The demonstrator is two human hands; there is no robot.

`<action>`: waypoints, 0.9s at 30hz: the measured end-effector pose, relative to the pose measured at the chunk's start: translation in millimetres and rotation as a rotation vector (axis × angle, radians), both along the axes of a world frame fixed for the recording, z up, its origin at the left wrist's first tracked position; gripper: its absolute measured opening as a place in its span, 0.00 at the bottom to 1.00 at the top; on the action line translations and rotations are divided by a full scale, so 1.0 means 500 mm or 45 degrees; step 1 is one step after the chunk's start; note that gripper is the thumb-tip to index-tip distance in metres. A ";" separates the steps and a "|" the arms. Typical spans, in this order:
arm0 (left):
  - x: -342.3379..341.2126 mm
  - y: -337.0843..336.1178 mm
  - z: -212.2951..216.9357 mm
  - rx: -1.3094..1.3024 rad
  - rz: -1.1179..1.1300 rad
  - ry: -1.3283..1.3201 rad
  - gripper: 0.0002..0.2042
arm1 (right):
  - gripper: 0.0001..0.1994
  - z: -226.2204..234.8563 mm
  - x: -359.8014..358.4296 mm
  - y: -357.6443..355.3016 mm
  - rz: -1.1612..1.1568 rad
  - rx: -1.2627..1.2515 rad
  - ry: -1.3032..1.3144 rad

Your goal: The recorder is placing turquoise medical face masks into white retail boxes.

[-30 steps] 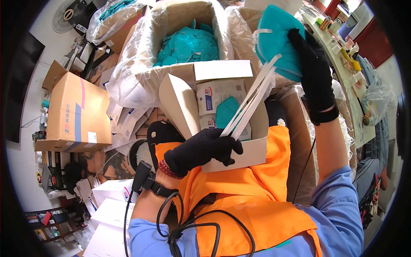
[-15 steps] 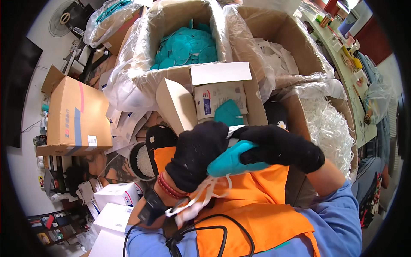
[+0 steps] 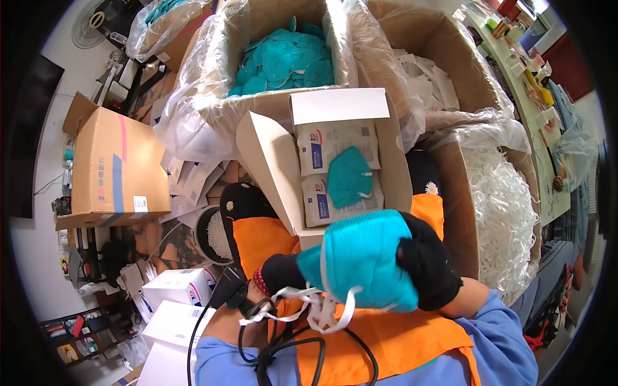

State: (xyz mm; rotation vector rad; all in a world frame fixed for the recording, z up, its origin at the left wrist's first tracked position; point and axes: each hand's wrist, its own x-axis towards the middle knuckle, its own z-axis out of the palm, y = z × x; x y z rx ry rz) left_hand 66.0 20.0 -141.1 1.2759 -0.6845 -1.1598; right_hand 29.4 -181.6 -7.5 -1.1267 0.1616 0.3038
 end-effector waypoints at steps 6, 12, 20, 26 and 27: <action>-0.001 0.034 0.060 -0.083 -0.299 -0.374 0.12 | 0.17 0.047 0.007 -0.071 0.829 -0.492 0.267; 0.063 0.063 0.181 0.257 -0.594 -0.519 0.12 | 0.18 0.090 0.017 -0.115 1.122 -0.529 0.225; 0.141 0.551 0.044 1.363 0.544 -0.370 0.05 | 0.24 0.080 -0.041 -0.293 -0.159 -1.099 0.167; 0.088 0.651 -0.215 1.405 0.702 -0.787 0.09 | 0.25 0.046 0.013 -0.247 0.220 -1.067 -0.229; 0.083 0.665 -0.235 1.398 0.717 -0.788 0.09 | 0.24 0.049 0.006 -0.258 0.177 -1.144 -0.145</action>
